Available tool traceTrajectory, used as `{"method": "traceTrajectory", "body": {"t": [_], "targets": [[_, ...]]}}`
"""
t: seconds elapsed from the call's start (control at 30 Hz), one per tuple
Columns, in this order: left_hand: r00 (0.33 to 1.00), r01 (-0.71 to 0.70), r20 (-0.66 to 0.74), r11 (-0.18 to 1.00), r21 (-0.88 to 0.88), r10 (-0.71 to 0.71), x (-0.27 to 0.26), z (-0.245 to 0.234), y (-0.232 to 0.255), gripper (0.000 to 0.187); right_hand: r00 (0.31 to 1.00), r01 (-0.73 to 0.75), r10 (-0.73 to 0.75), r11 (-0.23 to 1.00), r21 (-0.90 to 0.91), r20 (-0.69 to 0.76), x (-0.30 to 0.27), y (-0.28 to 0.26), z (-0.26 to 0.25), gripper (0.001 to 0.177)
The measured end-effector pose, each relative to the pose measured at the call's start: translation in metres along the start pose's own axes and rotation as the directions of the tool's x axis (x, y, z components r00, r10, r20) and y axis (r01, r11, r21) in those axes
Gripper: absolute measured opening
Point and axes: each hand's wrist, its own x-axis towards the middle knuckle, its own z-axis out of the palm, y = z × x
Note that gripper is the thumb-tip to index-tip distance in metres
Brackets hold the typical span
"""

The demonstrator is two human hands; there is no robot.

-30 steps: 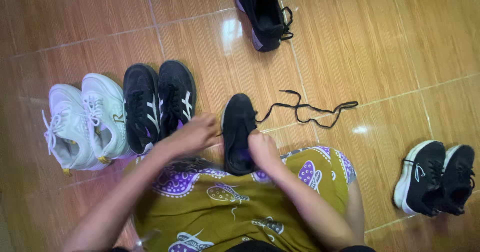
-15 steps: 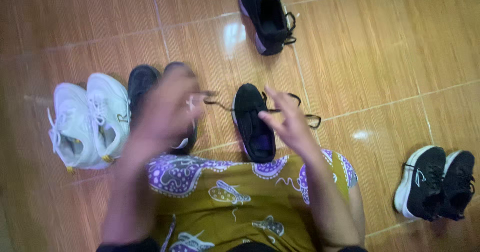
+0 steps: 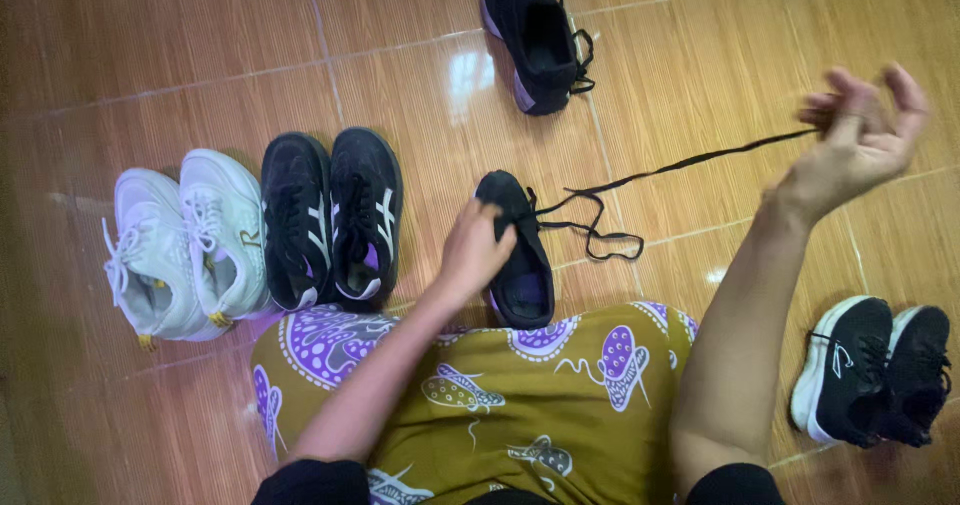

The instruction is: The person sits on the floor and removes the laces from a pair of black sneakers, then re-laces them by threading the laces through the eyelets and tying a knot. The person repeats this process for a second pair of black sneakers.

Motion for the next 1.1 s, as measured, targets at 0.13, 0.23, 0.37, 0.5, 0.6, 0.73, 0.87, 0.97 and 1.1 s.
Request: {"method": "traceTrajectory", "body": {"t": [0.13, 0.23, 0.37, 0.5, 0.6, 0.73, 0.87, 0.97, 1.1], "targets": [[0.985, 0.172, -0.033, 0.984, 0.039, -0.171, -0.018, 0.060, -0.038, 0.063, 0.950, 0.225, -0.262, 0.951, -0.212, -0.169, -0.017, 0.038, 0.000, 0.008], [0.967, 0.254, 0.027, 0.966, 0.040, -0.255, -0.020, 0.080, -0.051, 0.047, 0.911, 0.338, -0.222, 0.884, -0.322, 0.346, -0.123, 0.056, 0.035, 0.023], [0.977, 0.214, 0.010, 0.976, 0.031, -0.215, -0.012, 0.091, -0.070, 0.024, 0.726, 0.039, 0.326, 0.860, -0.510, 0.606, -0.246, 0.065, 0.076, 0.008], [0.988, 0.133, -0.064, 0.981, -0.142, -0.143, -0.019, 0.100, -0.101, 0.026, 0.625, 0.450, 0.256, 0.654, -0.608, 0.738, -0.282, 0.063, 0.079, 0.010], [0.991, 0.108, -0.066, 0.982, -0.152, -0.119, -0.009, 0.104, -0.110, 0.026, 0.621, 0.432, 0.294, 0.644, -0.631, 0.726, -0.270, 0.061, 0.085, 0.007], [0.981, 0.156, -0.076, 0.960, -0.232, -0.178, -0.014, 0.107, -0.111, 0.035, 0.617, 0.429, 0.298, 0.649, -0.628, 0.729, -0.274, 0.062, 0.085, 0.007], [0.983, 0.107, -0.122, 0.968, -0.225, -0.137, -0.018, 0.107, -0.107, 0.028, 0.613, 0.464, 0.287, 0.623, -0.629, 0.736, -0.283, 0.065, 0.079, 0.008], [0.980, 0.140, -0.106, 0.961, -0.239, -0.169, -0.016, 0.105, -0.104, 0.030, 0.651, 0.398, 0.293, 0.653, -0.644, 0.700, -0.287, 0.071, 0.080, 0.008], [0.969, 0.203, -0.083, 0.942, -0.266, -0.233, -0.018, 0.104, -0.101, 0.033, 0.710, 0.134, 0.413, 0.715, -0.686, 0.570, -0.293, 0.082, 0.080, 0.011]]}}
